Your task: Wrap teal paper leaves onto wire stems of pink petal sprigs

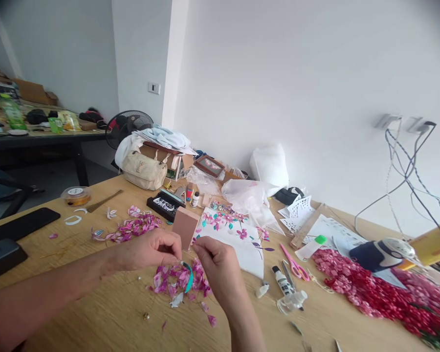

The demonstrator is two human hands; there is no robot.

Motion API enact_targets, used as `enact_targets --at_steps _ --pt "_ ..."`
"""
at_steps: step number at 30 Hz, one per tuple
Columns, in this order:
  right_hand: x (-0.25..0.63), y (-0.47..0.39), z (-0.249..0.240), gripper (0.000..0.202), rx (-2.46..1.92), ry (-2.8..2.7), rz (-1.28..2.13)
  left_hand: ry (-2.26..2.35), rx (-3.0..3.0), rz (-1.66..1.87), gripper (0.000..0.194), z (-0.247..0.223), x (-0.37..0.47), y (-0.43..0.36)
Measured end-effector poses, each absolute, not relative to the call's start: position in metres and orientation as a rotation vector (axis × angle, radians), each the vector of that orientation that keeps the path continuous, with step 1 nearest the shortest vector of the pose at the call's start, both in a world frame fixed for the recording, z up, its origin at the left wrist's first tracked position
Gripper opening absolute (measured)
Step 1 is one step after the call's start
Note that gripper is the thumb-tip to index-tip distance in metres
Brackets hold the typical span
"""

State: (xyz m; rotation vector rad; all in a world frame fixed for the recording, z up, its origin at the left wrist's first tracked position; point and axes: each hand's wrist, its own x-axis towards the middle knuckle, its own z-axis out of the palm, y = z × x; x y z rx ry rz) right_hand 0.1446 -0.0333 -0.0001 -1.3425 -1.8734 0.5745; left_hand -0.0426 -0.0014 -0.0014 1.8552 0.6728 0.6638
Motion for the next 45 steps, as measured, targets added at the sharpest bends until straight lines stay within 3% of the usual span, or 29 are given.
enact_targets --at_steps 5,10,13,16,20,25,30,37,41,45 --pt "0.126 -0.030 -0.041 0.026 -1.234 -1.570 0.836 0.715 1.486 0.849 0.011 -0.007 -0.038 0.001" --pt "0.110 -0.062 -0.053 0.028 -1.414 -1.837 0.400 0.939 1.772 0.921 0.008 -0.012 -0.031 0.005" --pt "0.119 -0.074 -0.030 0.025 -1.529 -1.994 0.087 0.905 2.121 0.885 0.014 -0.008 -0.031 0.003" --pt "0.134 -0.071 -0.002 0.025 -1.567 -2.077 -0.014 0.712 2.244 0.721 0.013 -0.001 -0.034 -0.001" --pt "0.148 -0.049 0.007 0.025 -1.417 -1.984 0.348 0.598 1.955 0.581 0.005 0.005 -0.038 -0.005" --pt "0.137 -0.038 -0.035 0.027 -1.263 -1.632 0.838 0.625 1.543 0.713 0.009 -0.001 -0.038 -0.002" --pt "0.117 -0.066 -0.048 0.029 -1.396 -1.944 0.459 0.838 1.731 0.872 0.008 -0.008 -0.035 0.004" --pt "0.138 -0.074 0.007 0.028 -1.490 -2.086 -0.077 0.715 2.198 0.691 0.012 0.001 -0.037 -0.005" --pt "0.152 -0.048 0.007 0.025 -1.464 -1.971 0.157 0.626 1.958 0.594 0.005 0.004 -0.041 -0.010" --pt "0.141 -0.038 -0.027 0.026 -1.329 -1.796 0.538 0.660 1.665 0.701 0.010 0.002 -0.043 -0.008"
